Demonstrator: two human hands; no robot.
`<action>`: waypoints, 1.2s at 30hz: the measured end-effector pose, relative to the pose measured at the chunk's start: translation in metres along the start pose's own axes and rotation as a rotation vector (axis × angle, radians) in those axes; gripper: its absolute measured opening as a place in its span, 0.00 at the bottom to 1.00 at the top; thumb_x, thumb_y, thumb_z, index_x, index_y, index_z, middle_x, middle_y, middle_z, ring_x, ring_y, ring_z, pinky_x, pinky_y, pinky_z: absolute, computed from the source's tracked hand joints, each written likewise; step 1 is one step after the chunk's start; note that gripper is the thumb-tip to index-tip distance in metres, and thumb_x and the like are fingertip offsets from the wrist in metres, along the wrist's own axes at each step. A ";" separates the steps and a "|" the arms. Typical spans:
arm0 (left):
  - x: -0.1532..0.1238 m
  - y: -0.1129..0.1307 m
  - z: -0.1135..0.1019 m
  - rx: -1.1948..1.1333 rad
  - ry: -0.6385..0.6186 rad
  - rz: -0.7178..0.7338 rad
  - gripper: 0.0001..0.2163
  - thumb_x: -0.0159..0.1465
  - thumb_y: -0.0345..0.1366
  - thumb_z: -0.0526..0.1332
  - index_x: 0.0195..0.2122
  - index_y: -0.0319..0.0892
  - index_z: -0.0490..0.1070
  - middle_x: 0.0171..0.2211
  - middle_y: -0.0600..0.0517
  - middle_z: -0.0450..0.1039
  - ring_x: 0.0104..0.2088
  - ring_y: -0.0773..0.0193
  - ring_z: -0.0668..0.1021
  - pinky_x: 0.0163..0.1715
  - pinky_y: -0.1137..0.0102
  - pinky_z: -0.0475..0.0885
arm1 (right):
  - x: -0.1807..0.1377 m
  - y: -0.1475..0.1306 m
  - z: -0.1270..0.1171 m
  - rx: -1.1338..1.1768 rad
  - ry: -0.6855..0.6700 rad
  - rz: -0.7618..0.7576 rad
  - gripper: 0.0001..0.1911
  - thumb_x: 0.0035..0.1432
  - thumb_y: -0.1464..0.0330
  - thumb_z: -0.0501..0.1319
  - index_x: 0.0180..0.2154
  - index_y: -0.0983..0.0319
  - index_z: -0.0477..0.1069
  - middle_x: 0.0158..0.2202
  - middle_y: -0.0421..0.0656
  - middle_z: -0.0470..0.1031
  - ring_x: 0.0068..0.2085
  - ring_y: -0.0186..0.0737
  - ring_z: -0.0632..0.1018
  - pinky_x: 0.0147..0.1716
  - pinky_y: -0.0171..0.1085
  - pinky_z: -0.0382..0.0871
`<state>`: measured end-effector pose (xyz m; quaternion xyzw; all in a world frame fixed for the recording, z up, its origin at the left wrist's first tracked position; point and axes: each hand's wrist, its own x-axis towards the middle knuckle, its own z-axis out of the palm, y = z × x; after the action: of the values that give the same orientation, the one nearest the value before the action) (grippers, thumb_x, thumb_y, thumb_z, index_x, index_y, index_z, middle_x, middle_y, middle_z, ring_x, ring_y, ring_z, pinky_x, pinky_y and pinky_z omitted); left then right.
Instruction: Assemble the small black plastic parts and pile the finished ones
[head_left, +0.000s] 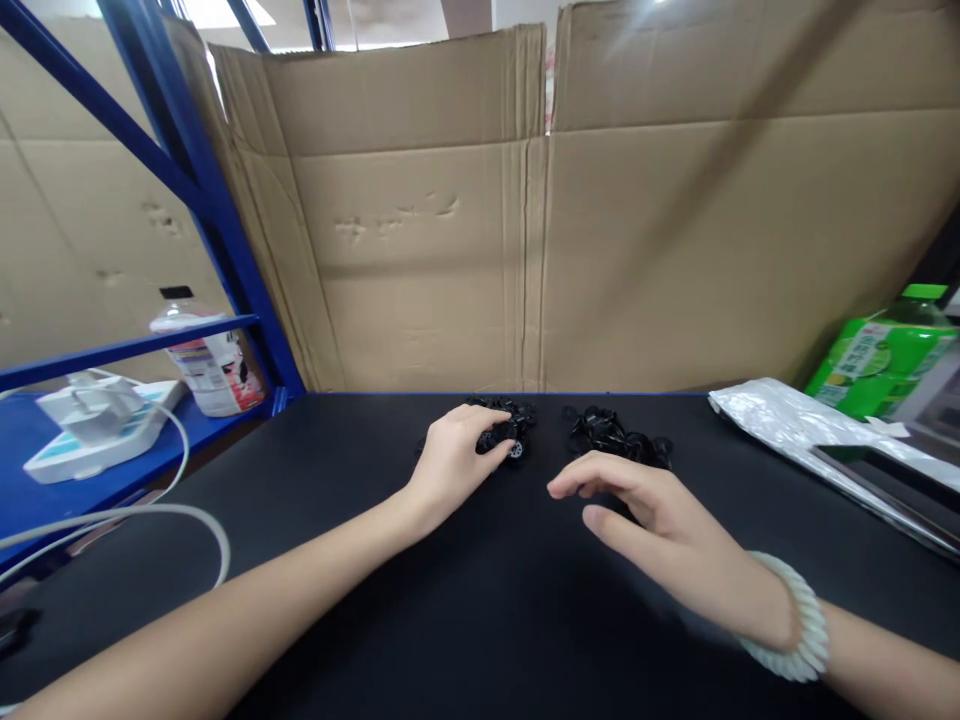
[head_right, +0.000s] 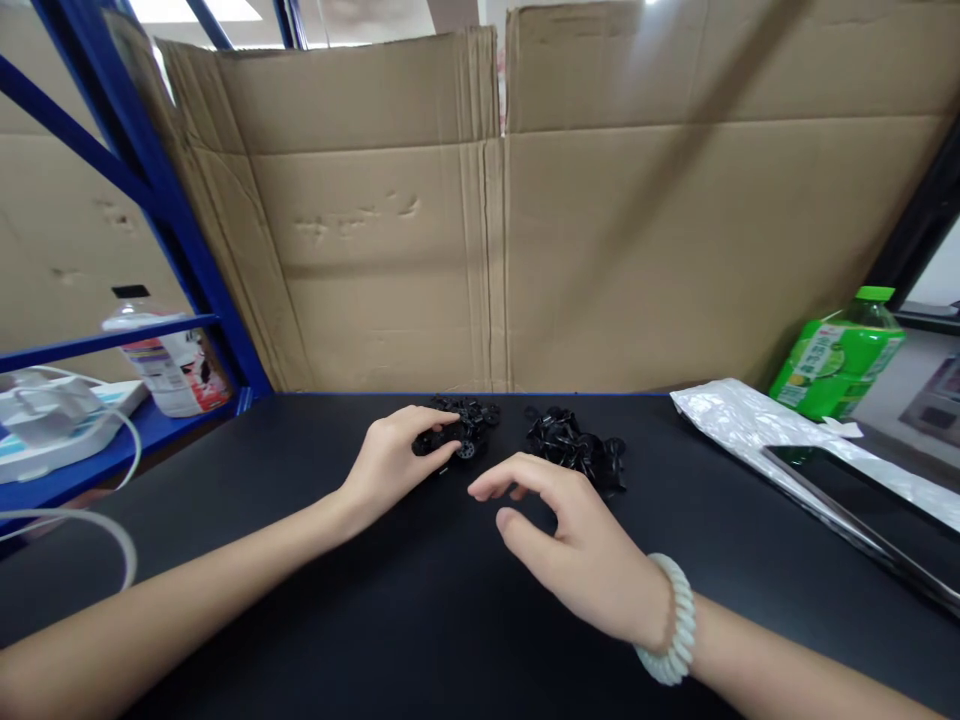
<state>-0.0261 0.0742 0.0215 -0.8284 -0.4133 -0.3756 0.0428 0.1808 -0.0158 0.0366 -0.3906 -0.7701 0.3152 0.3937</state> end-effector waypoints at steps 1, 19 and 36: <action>-0.003 0.006 -0.001 -0.057 0.018 0.005 0.12 0.56 0.30 0.65 0.42 0.39 0.74 0.35 0.49 0.77 0.34 0.62 0.78 0.39 0.67 0.74 | 0.001 0.003 0.000 0.081 0.018 0.051 0.11 0.56 0.74 0.55 0.41 0.59 0.69 0.41 0.42 0.72 0.44 0.39 0.73 0.47 0.41 0.65; -0.051 0.059 -0.001 -0.846 -0.172 -0.154 0.09 0.52 0.25 0.67 0.35 0.41 0.79 0.35 0.49 0.78 0.32 0.63 0.79 0.33 0.71 0.76 | 0.002 0.016 0.016 0.747 -0.344 0.439 0.13 0.52 0.76 0.55 0.42 0.65 0.64 0.38 0.43 0.68 0.36 0.34 0.75 0.40 0.39 0.68; -0.057 0.076 0.003 -0.705 -0.171 -0.132 0.11 0.44 0.21 0.63 0.29 0.37 0.78 0.26 0.50 0.74 0.23 0.67 0.74 0.22 0.76 0.71 | -0.004 0.011 0.020 0.473 -0.373 0.453 0.09 0.42 0.77 0.48 0.29 0.62 0.60 0.26 0.36 0.60 0.26 0.29 0.62 0.26 0.32 0.57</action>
<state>0.0088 -0.0115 0.0001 -0.7924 -0.3130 -0.4263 -0.3040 0.1697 -0.0176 0.0166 -0.3852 -0.6285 0.6293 0.2462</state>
